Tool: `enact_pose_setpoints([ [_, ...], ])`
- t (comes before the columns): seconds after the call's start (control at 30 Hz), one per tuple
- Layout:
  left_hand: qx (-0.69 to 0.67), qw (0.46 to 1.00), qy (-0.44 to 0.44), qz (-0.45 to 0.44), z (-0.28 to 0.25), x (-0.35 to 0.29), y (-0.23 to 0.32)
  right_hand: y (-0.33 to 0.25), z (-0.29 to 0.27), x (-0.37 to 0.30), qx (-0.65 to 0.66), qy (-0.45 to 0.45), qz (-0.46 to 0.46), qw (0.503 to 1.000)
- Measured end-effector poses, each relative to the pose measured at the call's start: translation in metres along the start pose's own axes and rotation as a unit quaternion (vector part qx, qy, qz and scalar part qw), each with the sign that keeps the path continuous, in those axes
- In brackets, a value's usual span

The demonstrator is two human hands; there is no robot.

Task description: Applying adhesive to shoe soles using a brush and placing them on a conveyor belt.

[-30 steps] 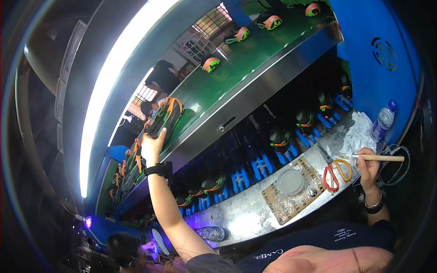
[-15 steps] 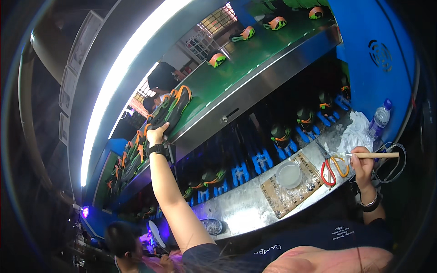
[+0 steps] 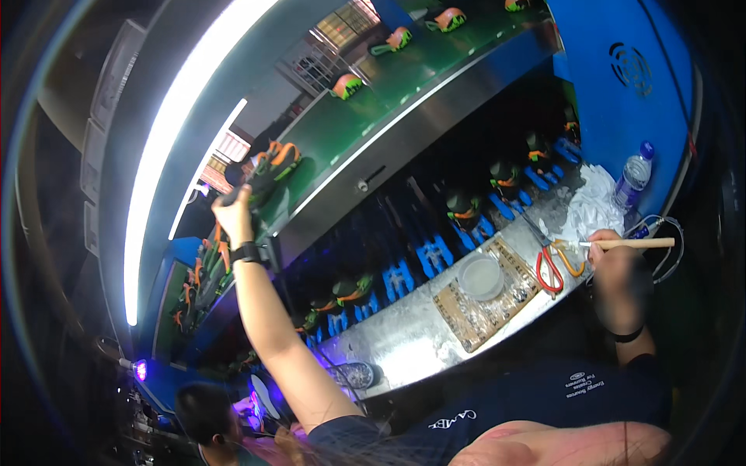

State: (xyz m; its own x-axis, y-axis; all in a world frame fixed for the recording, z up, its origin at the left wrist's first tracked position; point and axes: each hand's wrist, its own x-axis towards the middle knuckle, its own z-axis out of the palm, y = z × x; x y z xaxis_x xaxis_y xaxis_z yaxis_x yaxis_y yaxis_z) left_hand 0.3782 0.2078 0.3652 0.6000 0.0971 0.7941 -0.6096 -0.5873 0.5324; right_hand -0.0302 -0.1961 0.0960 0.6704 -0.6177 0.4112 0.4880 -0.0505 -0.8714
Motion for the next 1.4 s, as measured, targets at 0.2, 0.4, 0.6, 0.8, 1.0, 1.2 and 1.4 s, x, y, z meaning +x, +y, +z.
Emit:
enact_pose_setpoints([
  [0.2,-0.106,0.989,-0.030,0.098,-0.079,-0.021,0.089,0.002,0.010,0.005,-0.002,-0.010,-0.010,1.000],
  [0.4,-0.191,0.970,-0.138,0.058,-0.116,-0.147,0.132,0.023,0.038,0.011,0.028,-0.120,0.082,0.989],
  [0.6,-0.321,0.829,-0.431,-0.154,-0.052,-0.306,0.064,0.075,0.093,0.016,-0.133,-0.253,0.123,0.950],
  [0.8,-0.514,0.699,-0.321,-0.381,-0.038,-0.408,0.013,0.097,0.113,0.015,-0.166,-0.246,0.117,0.948],
  [1.0,-0.494,0.653,-0.374,-0.436,-0.038,-0.456,0.010,0.103,0.117,0.017,-0.189,-0.258,0.106,0.942],
  [1.2,-0.503,0.577,-0.394,-0.508,-0.041,-0.484,0.011,0.105,0.117,0.018,-0.209,-0.274,0.114,0.932],
  [1.4,-0.460,0.647,-0.363,-0.487,-0.044,-0.479,0.011,0.093,0.115,0.020,-0.144,-0.282,0.134,0.939],
])
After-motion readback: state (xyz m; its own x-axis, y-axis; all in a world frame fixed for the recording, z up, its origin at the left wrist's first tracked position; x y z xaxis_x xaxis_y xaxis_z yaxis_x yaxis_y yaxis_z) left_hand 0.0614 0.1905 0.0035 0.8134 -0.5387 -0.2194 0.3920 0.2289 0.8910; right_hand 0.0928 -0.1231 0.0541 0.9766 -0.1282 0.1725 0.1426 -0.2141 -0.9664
